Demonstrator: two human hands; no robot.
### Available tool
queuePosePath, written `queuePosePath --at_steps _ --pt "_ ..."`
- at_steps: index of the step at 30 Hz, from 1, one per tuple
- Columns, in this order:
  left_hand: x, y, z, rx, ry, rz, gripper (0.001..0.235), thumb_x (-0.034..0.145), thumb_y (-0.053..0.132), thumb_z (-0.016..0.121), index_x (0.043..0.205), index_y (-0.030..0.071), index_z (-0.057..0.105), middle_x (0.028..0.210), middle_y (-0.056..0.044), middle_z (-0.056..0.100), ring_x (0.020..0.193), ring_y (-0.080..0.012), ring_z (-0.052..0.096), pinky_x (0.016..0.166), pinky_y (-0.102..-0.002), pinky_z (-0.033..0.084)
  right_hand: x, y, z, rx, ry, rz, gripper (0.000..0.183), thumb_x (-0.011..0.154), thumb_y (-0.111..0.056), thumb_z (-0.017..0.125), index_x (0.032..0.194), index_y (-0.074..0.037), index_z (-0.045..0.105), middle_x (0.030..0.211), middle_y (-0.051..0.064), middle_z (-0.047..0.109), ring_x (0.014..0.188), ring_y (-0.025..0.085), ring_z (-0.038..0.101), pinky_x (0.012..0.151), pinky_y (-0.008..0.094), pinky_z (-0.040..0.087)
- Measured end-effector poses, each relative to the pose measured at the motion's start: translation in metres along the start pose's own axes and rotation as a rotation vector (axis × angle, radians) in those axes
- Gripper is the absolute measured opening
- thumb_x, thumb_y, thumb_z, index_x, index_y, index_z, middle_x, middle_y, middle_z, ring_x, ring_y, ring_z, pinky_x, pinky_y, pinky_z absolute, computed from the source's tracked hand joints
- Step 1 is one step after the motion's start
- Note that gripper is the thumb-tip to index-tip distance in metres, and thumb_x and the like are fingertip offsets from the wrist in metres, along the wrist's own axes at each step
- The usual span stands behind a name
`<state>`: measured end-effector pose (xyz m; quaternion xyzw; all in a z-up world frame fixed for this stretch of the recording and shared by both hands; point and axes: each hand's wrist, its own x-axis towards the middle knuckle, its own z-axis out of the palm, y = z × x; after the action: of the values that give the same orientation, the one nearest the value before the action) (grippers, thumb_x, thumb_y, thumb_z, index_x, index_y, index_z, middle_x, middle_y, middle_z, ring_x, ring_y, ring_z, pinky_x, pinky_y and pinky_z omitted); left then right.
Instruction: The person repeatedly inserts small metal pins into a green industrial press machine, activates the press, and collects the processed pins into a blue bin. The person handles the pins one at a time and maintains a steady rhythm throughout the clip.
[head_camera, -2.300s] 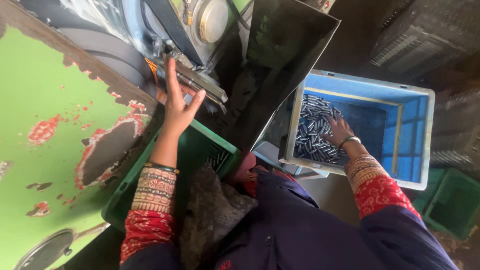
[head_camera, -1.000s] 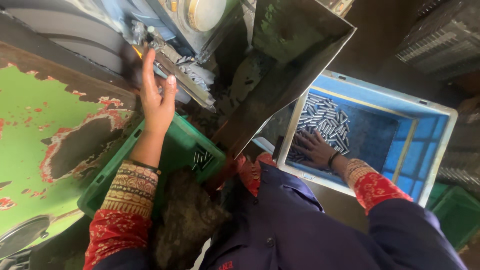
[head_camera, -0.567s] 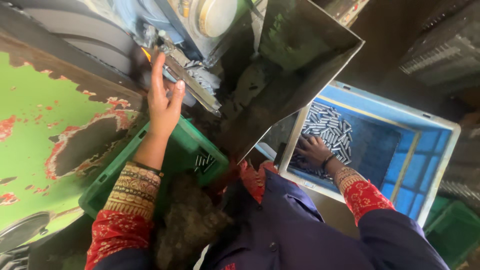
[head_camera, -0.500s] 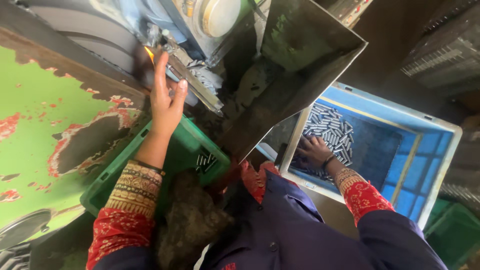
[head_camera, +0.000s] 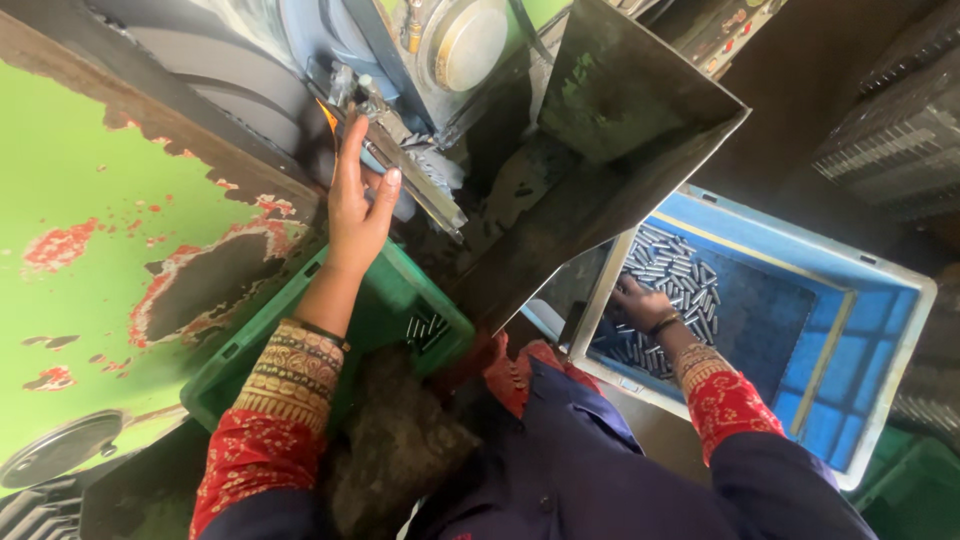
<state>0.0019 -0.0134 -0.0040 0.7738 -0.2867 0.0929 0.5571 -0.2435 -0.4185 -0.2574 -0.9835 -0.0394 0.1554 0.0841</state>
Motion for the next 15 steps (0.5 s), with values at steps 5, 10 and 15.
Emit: queuePosePath --at_steps 5,10,15 --pt "0.002 0.003 -0.003 0.050 -0.003 0.034 0.061 0.108 0.013 0.066 0.160 0.004 0.036 0.164 -0.016 0.044 0.089 -0.0114 0.055 0.081 -0.025 0.050 -0.004 -0.006 -0.012 0.243 0.235 0.084 0.048 0.083 -0.034 0.075 0.127 -0.026 0.058 0.116 0.008 0.066 0.090 0.033 0.071 0.070 0.046 0.060" --pt "0.000 0.005 -0.002 0.042 0.002 0.020 0.060 0.109 0.017 0.065 0.160 0.005 0.036 0.169 -0.017 0.039 0.095 -0.0135 0.061 0.081 -0.025 0.053 -0.008 -0.019 -0.034 1.270 0.219 0.517 0.035 0.100 -0.032 0.070 0.130 -0.013 0.064 0.100 0.012 0.066 0.077 0.026 0.060 0.058 0.040 0.045" --pt "0.001 0.002 -0.002 -0.018 0.009 0.072 0.061 0.111 0.018 0.065 0.163 0.006 0.035 0.170 -0.016 0.037 0.118 -0.0155 0.063 0.088 -0.027 0.056 -0.034 -0.041 -0.079 2.214 0.285 0.389 0.038 0.102 -0.034 0.058 0.126 -0.004 0.057 0.099 0.013 0.066 0.089 0.024 0.069 0.069 0.036 0.062"
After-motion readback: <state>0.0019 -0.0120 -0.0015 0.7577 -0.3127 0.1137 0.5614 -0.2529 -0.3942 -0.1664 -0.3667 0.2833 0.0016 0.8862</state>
